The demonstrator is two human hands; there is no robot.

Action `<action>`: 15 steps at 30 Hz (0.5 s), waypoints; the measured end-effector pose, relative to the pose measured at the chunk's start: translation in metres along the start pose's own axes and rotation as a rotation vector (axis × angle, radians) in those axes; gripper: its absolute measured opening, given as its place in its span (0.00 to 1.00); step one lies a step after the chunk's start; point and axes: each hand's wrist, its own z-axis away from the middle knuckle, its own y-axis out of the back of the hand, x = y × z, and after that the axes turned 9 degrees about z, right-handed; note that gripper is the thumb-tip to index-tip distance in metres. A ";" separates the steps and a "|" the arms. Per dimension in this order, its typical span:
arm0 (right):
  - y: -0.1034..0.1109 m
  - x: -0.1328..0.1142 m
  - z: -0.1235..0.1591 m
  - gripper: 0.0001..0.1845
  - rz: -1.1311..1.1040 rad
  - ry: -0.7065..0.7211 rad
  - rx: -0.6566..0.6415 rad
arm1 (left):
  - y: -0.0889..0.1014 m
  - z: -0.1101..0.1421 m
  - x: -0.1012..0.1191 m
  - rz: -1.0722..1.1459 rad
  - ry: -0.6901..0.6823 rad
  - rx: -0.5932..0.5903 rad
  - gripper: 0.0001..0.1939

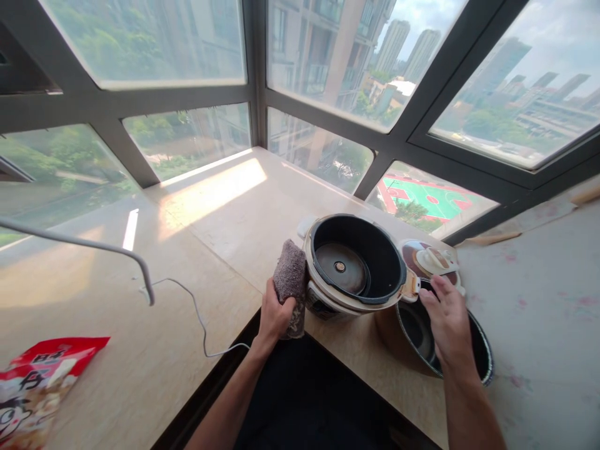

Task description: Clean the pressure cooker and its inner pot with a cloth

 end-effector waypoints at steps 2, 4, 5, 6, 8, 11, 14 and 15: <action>-0.012 0.010 -0.006 0.46 0.088 -0.094 -0.086 | -0.002 -0.003 -0.003 0.016 0.016 0.011 0.31; -0.023 0.015 -0.009 0.50 0.161 -0.123 -0.111 | -0.006 -0.013 -0.007 0.031 0.048 -0.041 0.34; -0.027 0.015 -0.009 0.51 0.187 -0.120 -0.100 | -0.007 -0.019 -0.008 0.026 0.048 -0.069 0.33; -0.029 0.014 -0.009 0.52 0.207 -0.113 -0.083 | -0.008 -0.026 -0.009 0.010 0.028 -0.086 0.31; -0.032 0.011 -0.009 0.51 0.233 -0.100 -0.070 | -0.009 -0.041 -0.009 -0.045 -0.063 -0.083 0.28; -0.031 0.007 -0.010 0.49 0.268 -0.072 -0.068 | -0.010 -0.061 -0.004 -0.183 -0.199 -0.021 0.25; -0.032 0.006 -0.012 0.48 0.316 -0.033 -0.046 | -0.012 -0.072 0.005 -0.311 -0.211 0.012 0.26; -0.033 0.006 -0.013 0.47 0.328 -0.021 -0.036 | -0.013 -0.073 0.009 -0.325 -0.183 0.008 0.25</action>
